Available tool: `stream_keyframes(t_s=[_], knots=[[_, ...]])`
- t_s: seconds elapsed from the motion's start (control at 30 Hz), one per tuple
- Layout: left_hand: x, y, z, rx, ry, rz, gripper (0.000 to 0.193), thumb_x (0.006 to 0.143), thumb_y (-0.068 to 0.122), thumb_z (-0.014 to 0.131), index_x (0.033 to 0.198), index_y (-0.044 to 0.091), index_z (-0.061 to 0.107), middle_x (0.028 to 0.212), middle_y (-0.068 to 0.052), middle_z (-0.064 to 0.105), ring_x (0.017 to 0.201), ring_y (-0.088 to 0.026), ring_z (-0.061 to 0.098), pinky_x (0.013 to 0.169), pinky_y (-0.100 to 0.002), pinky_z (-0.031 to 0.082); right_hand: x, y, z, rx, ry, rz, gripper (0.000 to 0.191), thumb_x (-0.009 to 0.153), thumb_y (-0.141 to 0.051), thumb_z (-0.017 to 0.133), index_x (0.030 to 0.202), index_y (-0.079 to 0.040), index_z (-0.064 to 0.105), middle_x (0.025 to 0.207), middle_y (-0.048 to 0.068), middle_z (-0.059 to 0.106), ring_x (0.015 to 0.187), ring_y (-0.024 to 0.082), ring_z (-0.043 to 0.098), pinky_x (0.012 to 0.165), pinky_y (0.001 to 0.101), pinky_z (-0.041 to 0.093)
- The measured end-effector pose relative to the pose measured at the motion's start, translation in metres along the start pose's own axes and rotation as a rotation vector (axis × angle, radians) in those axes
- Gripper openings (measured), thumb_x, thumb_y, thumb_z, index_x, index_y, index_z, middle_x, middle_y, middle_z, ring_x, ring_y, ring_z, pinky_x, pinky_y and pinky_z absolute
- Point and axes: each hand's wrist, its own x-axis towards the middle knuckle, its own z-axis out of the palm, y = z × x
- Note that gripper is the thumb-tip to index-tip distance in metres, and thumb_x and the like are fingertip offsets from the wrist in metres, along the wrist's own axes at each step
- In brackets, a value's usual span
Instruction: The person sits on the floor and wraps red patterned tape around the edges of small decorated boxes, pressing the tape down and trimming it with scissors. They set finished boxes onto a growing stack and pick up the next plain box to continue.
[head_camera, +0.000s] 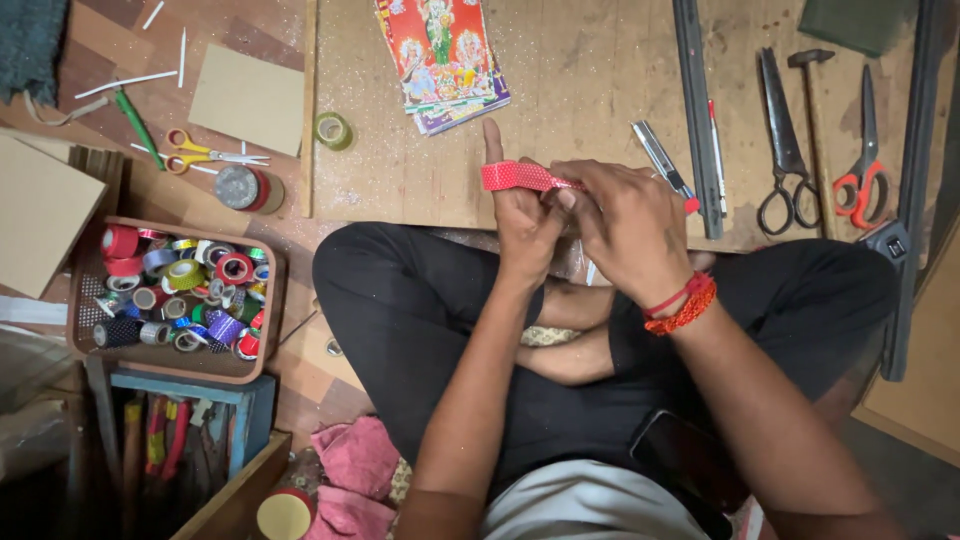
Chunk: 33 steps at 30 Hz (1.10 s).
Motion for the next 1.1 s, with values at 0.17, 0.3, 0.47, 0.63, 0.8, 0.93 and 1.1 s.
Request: stream_keyframes(t_s=[0.17,0.3,0.47,0.63,0.8,0.93,1.1], knots=[[-0.004,0.010,0.005,-0.004,0.012,-0.004,0.125,0.086,0.002,0.082,0.170,0.015,-0.010,0.098,-0.001,0.057,0.089,-0.014,0.060,0.085,-0.028,0.053,-0.010,0.008,-0.008,-0.051,0.055,-0.116,0.024,0.095,-0.006,0.066,0.118,-0.006,0.074,0.115,0.017,0.074,0.109,0.034,0.069,0.095,0.0441,0.052],[-0.006,0.012,0.008,0.049,0.030,0.023,0.130,0.082,0.003,0.087,0.173,0.013,-0.005,0.095,0.003,0.050,0.086,-0.010,0.051,0.082,-0.024,0.048,-0.026,0.025,-0.018,-0.106,0.064,-0.192,0.025,0.095,-0.003,0.065,0.119,-0.007,0.073,0.120,0.010,0.075,0.126,0.029,0.067,0.110,0.0484,0.045],[-0.008,0.010,0.008,0.062,-0.010,0.008,0.132,0.079,0.004,0.090,0.172,0.013,-0.004,0.094,0.002,0.050,0.086,-0.010,0.051,0.083,-0.024,0.050,-0.052,0.050,-0.023,-0.118,0.190,-0.146,0.020,0.097,-0.007,0.072,0.117,-0.008,0.074,0.120,0.010,0.076,0.126,0.028,0.069,0.111,0.0460,0.047],[-0.007,0.009,0.006,0.119,-0.038,0.007,0.130,0.080,0.005,0.089,0.172,0.011,-0.003,0.095,0.002,0.049,0.088,-0.011,0.051,0.084,-0.024,0.049,-0.076,0.062,-0.007,0.126,0.398,0.133,0.018,0.091,-0.014,0.085,0.105,-0.005,0.076,0.104,0.011,0.077,0.098,0.023,0.076,0.086,0.0335,0.057],[-0.005,0.026,0.020,0.313,-0.204,-0.032,0.127,0.082,0.003,0.088,0.173,0.011,0.000,0.093,-0.001,0.053,0.088,-0.011,0.055,0.087,-0.027,0.050,-0.096,0.062,-0.005,0.329,0.439,0.363,0.018,0.091,-0.013,0.086,0.101,-0.004,0.074,0.091,0.009,0.078,0.077,0.016,0.072,0.071,0.0255,0.055],[-0.014,0.051,0.054,0.496,-0.404,-0.332,0.121,0.082,0.004,0.082,0.172,0.015,0.002,0.117,-0.005,0.058,0.106,-0.016,0.066,0.096,-0.033,0.060,-0.111,0.065,-0.023,0.165,0.152,0.196,0.030,0.082,-0.009,0.085,0.108,-0.001,0.073,0.086,0.013,0.073,0.077,0.013,0.069,0.068,0.0281,0.053],[-0.028,0.063,0.089,0.878,-0.491,-0.301,0.109,0.079,0.003,0.081,0.165,0.011,0.015,0.118,-0.017,0.061,0.101,-0.021,0.071,0.089,-0.034,0.059,-0.116,0.068,-0.008,0.366,0.211,0.358,0.020,0.086,-0.001,0.076,0.106,-0.001,0.074,0.078,0.010,0.072,0.070,0.007,0.066,0.066,0.0265,0.053]])
